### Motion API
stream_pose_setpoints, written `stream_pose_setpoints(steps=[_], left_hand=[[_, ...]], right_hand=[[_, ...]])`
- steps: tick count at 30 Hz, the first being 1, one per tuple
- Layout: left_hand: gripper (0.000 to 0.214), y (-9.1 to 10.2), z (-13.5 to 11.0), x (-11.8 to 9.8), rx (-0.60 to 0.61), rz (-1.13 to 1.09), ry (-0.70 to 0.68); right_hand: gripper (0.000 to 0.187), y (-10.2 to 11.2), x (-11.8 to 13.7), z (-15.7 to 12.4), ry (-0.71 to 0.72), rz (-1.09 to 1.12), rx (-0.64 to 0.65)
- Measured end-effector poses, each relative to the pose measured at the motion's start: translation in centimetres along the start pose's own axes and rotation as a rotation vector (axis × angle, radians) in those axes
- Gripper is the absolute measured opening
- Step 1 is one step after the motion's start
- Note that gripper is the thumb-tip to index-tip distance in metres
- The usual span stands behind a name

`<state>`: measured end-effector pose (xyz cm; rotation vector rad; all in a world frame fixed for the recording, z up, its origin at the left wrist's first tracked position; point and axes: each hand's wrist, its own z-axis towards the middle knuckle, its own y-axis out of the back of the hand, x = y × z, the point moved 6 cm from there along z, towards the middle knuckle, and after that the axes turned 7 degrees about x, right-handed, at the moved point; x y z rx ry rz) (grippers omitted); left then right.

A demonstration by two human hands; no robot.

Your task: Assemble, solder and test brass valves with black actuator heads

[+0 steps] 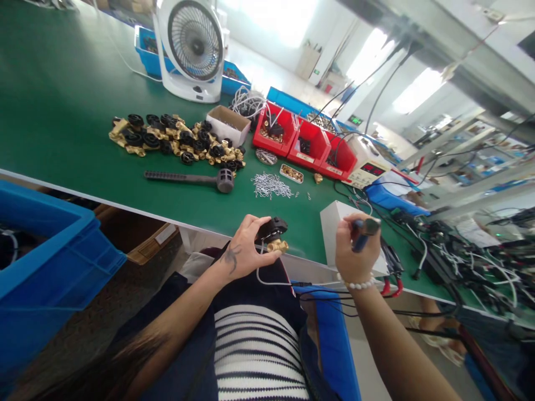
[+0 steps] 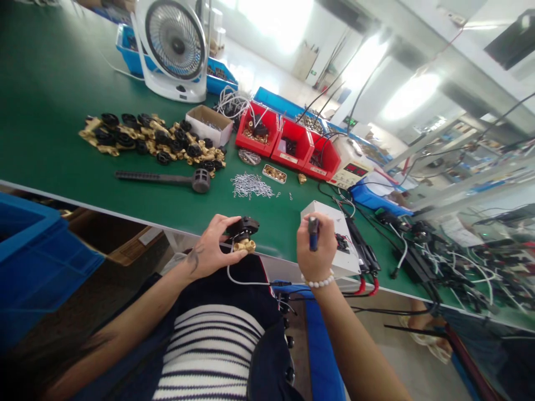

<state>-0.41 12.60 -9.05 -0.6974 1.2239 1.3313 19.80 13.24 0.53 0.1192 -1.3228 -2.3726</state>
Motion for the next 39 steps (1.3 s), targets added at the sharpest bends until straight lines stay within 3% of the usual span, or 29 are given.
stream_pose_setpoints(steps=[3,5,6,9,10,11,14,15,16,20,21,22,25,26,27,30,31,33,36,37,39], left_hand=[[0.064,0.0,0.0,0.0,-0.004,0.004,-0.003],[0.064,0.0,0.0,0.1,-0.004,0.005,-0.006],[0.063,0.0,0.0,0.1,-0.002,0.004,-0.008],[0.064,-0.1,0.0,0.1,0.004,0.005,-0.008],[0.064,0.0,0.0,0.0,0.005,0.006,-0.008],[0.064,0.0,0.0,-0.1,0.006,0.008,-0.007],[0.065,0.0,0.1,-0.4,0.012,0.021,-0.005],[0.065,0.0,0.1,-0.5,0.013,0.026,-0.004],[0.065,0.0,0.1,-0.5,0.013,0.028,-0.003],[0.063,0.0,0.1,-0.4,0.009,0.014,0.000],[0.063,0.0,0.1,-0.3,0.008,0.011,0.000],[0.063,0.1,0.1,-0.2,0.007,0.011,0.000],[0.065,0.1,0.1,-0.1,0.003,0.017,-0.001],[0.064,0.1,0.0,-0.1,0.002,0.018,-0.001],[0.064,0.1,0.0,-0.1,0.000,0.018,-0.001],[0.063,0.1,0.0,0.0,-0.003,0.012,0.002],[0.063,0.1,0.0,0.0,-0.004,0.011,0.004],[0.064,0.1,0.0,0.0,-0.002,0.010,0.006],[0.065,0.0,0.1,0.0,0.004,0.012,0.005],[0.065,0.0,0.0,0.0,0.005,0.011,0.005],[0.065,0.0,0.0,0.1,0.007,0.008,0.006]], right_hand=[[0.017,-2.1,1.0,-0.2,0.115,-0.045,0.302],[0.018,-2.4,1.1,-0.1,0.151,-0.070,0.385],[0.018,-1.9,1.0,0.1,0.141,-0.064,0.340],[0.016,0.5,0.1,0.6,0.011,-0.010,0.009],[0.016,0.6,0.0,0.5,-0.008,-0.008,-0.007],[0.017,0.1,0.2,0.5,0.005,-0.025,0.065],[0.023,-2.7,1.1,0.1,0.144,-0.098,0.487],[0.023,-3.0,1.2,0.0,0.170,-0.102,0.533],[0.023,-2.6,1.1,0.3,0.168,-0.089,0.485],[0.016,0.9,0.0,1.0,0.031,0.021,-0.039],[0.015,0.9,0.1,0.9,0.031,0.016,-0.049],[0.016,0.3,0.4,0.9,0.060,-0.011,0.025],[0.020,-2.4,1.3,0.4,0.211,-0.110,0.405],[0.022,-2.7,1.3,0.4,0.224,-0.123,0.440],[0.022,-2.4,1.1,0.6,0.209,-0.114,0.399],[0.018,-0.2,0.0,1.0,0.059,-0.040,0.028],[0.017,0.1,-0.2,0.8,0.024,-0.031,-0.037],[0.017,-0.8,0.2,0.5,0.042,-0.062,0.078],[0.021,-3.2,1.3,-0.2,0.163,-0.116,0.436],[0.022,-3.2,1.4,-0.2,0.171,-0.109,0.451],[0.021,-2.1,1.1,0.2,0.121,-0.069,0.309]])
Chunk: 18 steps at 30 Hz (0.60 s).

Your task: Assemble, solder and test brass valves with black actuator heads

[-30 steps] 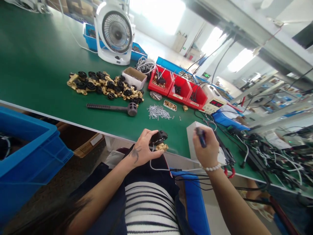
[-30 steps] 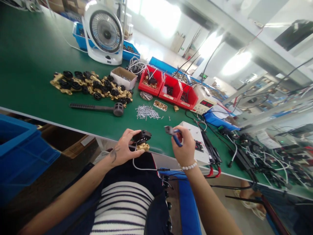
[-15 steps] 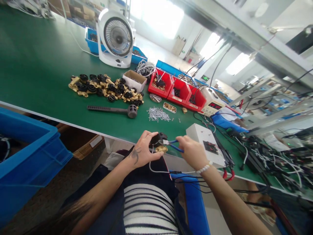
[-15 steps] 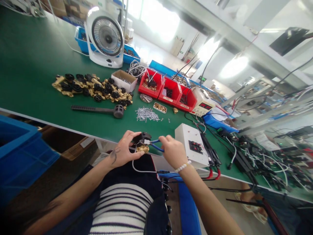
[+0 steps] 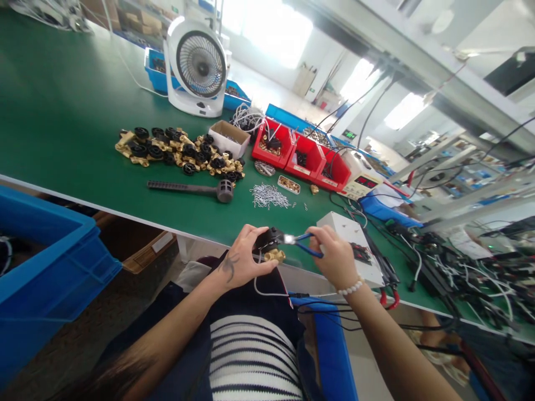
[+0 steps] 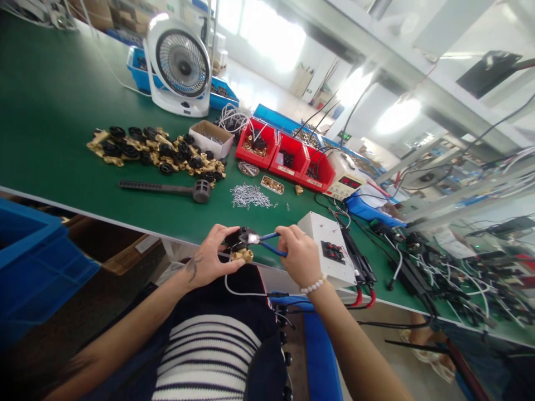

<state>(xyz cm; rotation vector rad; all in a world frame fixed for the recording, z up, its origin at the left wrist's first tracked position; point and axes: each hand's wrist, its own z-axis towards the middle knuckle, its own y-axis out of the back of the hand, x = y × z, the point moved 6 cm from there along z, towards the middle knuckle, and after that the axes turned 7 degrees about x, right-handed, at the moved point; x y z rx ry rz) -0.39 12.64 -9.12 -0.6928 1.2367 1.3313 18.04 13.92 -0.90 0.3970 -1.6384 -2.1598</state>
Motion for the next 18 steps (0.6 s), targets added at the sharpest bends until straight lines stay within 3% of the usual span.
stream_pose_setpoints(steps=[2,3,7,8,12,13,17,18], left_hand=[[0.065,0.0,0.0,0.0,0.003,-0.006,-0.001],[0.065,0.0,0.0,0.0,0.005,-0.009,-0.001],[0.065,0.0,0.0,0.0,0.004,-0.010,0.001],[0.065,0.0,0.1,0.0,0.003,-0.009,0.000],[0.062,0.0,0.0,0.1,-0.006,-0.006,-0.011],[0.062,0.0,0.0,0.1,-0.009,-0.006,-0.013],[0.063,0.0,0.1,0.1,-0.018,-0.004,-0.015],[0.063,0.0,0.1,0.1,-0.019,-0.003,-0.014]], right_hand=[[0.021,1.1,-0.5,-0.1,-0.076,0.013,-0.146],[0.020,1.0,-0.6,-0.1,-0.087,-0.005,-0.139],[0.022,-1.0,0.2,0.2,0.017,-0.110,0.197],[0.023,-0.9,0.2,0.3,0.022,-0.102,0.190],[0.021,2.0,-0.6,0.2,-0.074,0.015,-0.201],[0.020,2.1,-0.7,0.2,-0.082,0.008,-0.207],[0.022,-0.9,-0.1,0.6,0.020,-0.147,0.252],[0.023,-1.1,-0.2,0.6,0.030,-0.153,0.280]])
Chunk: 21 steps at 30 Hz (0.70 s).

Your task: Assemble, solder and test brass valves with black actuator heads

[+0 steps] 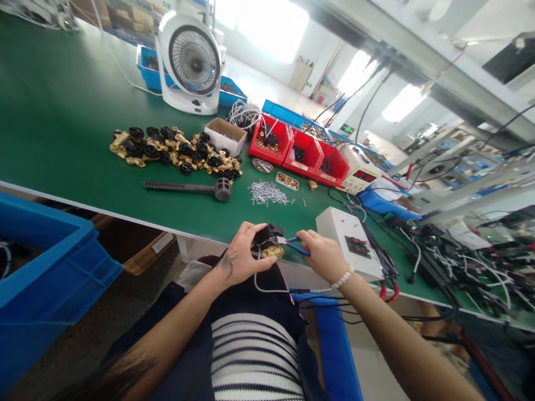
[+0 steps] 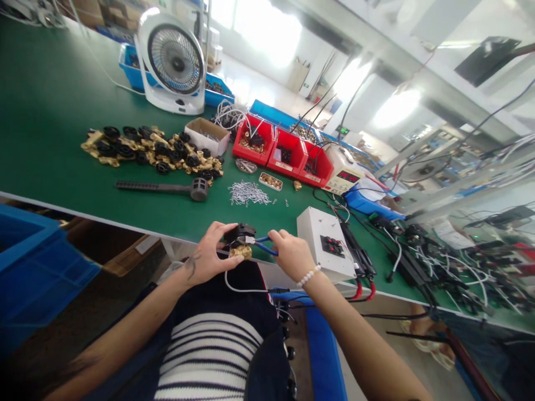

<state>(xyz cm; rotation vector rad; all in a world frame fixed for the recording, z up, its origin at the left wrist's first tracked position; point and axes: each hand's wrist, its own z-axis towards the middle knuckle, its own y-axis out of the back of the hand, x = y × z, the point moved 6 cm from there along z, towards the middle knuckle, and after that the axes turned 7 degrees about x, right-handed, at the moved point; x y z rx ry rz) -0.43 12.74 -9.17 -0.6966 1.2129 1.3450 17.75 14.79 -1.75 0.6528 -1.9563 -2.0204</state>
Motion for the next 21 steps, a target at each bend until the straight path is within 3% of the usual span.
stream_pose_setpoints(steps=[3,5,9,11,17,21], left_hand=[[0.063,0.0,0.0,0.0,0.001,0.007,-0.005],[0.062,0.0,0.0,0.0,0.002,0.014,-0.011],[0.062,0.1,-0.1,-0.3,-0.002,0.041,-0.014],[0.061,0.1,-0.2,-0.5,-0.018,0.058,-0.015],[0.044,-0.6,-0.5,-1.1,-0.103,0.138,-0.031],[0.041,-1.2,-0.7,-1.5,-0.111,0.196,-0.084]], right_hand=[[0.022,1.4,-1.0,-0.4,-0.084,0.099,-0.245],[0.019,1.4,-1.4,-0.8,-0.138,0.191,-0.310],[0.017,-1.0,-0.1,-0.5,-0.081,0.277,-0.039],[0.016,-1.2,0.3,-0.4,-0.096,0.345,-0.038],[0.052,-2.3,1.4,0.7,-0.142,1.088,0.036],[0.055,-3.5,2.4,1.4,-0.118,1.350,0.149]])
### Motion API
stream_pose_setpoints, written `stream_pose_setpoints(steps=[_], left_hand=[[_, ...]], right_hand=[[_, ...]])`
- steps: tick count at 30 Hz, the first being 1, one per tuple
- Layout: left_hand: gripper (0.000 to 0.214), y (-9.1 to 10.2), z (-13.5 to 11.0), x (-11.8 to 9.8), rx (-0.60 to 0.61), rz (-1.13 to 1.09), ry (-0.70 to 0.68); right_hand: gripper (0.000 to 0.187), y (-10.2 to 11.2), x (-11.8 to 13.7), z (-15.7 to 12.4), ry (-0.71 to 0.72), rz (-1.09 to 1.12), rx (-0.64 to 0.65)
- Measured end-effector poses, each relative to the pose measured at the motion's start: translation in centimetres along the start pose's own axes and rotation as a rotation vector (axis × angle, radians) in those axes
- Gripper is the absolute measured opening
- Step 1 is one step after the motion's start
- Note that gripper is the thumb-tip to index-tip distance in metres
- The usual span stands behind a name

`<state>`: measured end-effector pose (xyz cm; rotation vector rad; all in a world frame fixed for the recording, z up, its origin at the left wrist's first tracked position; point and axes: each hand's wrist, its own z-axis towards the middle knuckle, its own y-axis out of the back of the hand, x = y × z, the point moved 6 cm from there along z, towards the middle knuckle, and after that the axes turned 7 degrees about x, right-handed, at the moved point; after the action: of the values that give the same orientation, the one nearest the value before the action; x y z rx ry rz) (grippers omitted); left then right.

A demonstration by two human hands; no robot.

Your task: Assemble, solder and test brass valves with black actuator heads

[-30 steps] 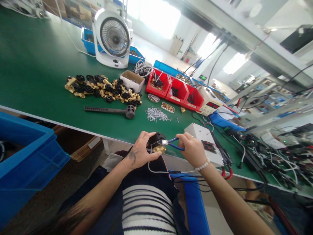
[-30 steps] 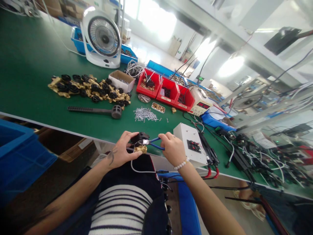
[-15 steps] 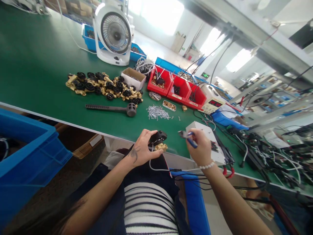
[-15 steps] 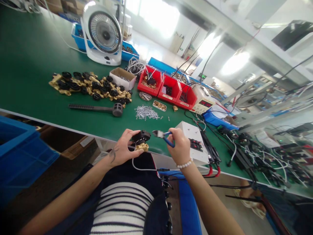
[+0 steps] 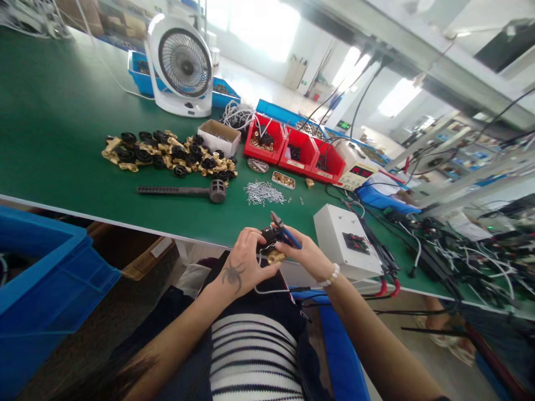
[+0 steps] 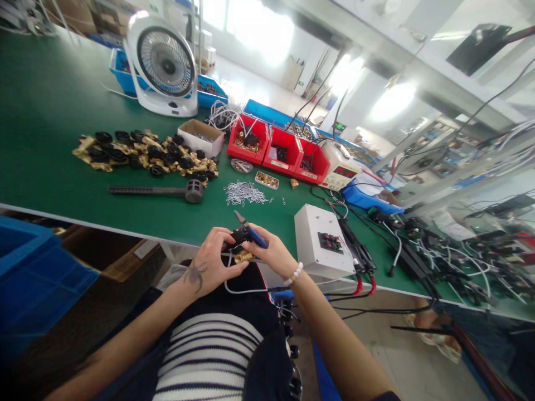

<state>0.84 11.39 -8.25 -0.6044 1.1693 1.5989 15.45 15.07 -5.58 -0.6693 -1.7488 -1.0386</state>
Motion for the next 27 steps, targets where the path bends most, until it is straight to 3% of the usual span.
stream_pose_setpoints(steps=[7,14,27], left_hand=[[0.037,-0.06,-0.29,-0.47,-0.057,0.059,-0.040],[0.034,-0.07,-0.16,-0.60,-0.076,0.084,-0.047],[0.036,-0.16,-0.43,0.19,-0.074,0.024,0.018]], right_hand=[[0.042,0.01,0.04,0.46,0.033,0.004,0.004],[0.042,-0.18,-0.46,0.48,-0.024,0.098,-0.055],[0.038,-0.78,-0.06,0.17,0.000,-0.061,-0.138]])
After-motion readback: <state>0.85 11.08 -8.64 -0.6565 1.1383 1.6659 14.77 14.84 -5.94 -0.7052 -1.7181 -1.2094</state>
